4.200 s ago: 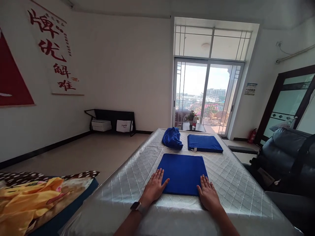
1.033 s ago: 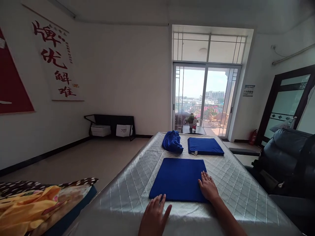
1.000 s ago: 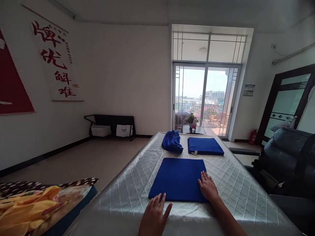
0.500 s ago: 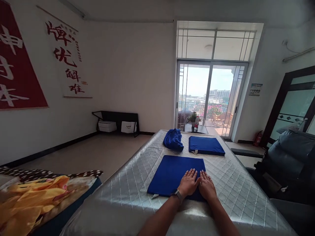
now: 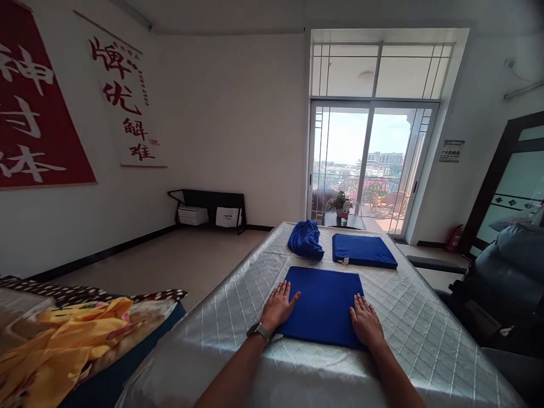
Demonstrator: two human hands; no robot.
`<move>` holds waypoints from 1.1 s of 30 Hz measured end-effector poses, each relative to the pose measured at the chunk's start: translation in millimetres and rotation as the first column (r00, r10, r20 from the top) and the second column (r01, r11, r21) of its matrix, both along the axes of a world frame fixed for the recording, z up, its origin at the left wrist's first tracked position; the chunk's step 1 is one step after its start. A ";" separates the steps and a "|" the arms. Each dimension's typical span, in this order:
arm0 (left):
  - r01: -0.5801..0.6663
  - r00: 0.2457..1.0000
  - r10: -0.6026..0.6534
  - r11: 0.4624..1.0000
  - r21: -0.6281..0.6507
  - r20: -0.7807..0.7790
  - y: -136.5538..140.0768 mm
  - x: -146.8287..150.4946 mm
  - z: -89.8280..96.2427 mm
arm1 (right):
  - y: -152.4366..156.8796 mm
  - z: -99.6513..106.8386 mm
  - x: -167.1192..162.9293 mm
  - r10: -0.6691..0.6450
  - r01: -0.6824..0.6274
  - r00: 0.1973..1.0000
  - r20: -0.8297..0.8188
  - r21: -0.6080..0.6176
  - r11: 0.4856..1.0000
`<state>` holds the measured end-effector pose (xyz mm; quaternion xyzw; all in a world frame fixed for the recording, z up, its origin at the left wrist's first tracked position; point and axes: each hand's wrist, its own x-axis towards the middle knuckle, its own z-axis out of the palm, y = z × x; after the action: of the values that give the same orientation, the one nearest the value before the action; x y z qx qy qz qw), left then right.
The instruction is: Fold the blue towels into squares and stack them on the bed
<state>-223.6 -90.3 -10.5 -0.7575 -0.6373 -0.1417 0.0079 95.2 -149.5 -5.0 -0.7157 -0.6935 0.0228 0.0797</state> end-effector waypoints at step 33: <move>-0.038 0.999 0.038 0.999 0.005 0.005 -0.2 2.7 0.1 | 89.4 7.5 12.8 -0.007 0.007 1.000 -0.012 -0.027 1.000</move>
<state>-220.9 -90.5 -10.4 -0.7449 -0.6511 -0.1451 0.0109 108.0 -60.1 2.5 -0.7190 -0.6900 0.0361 0.0745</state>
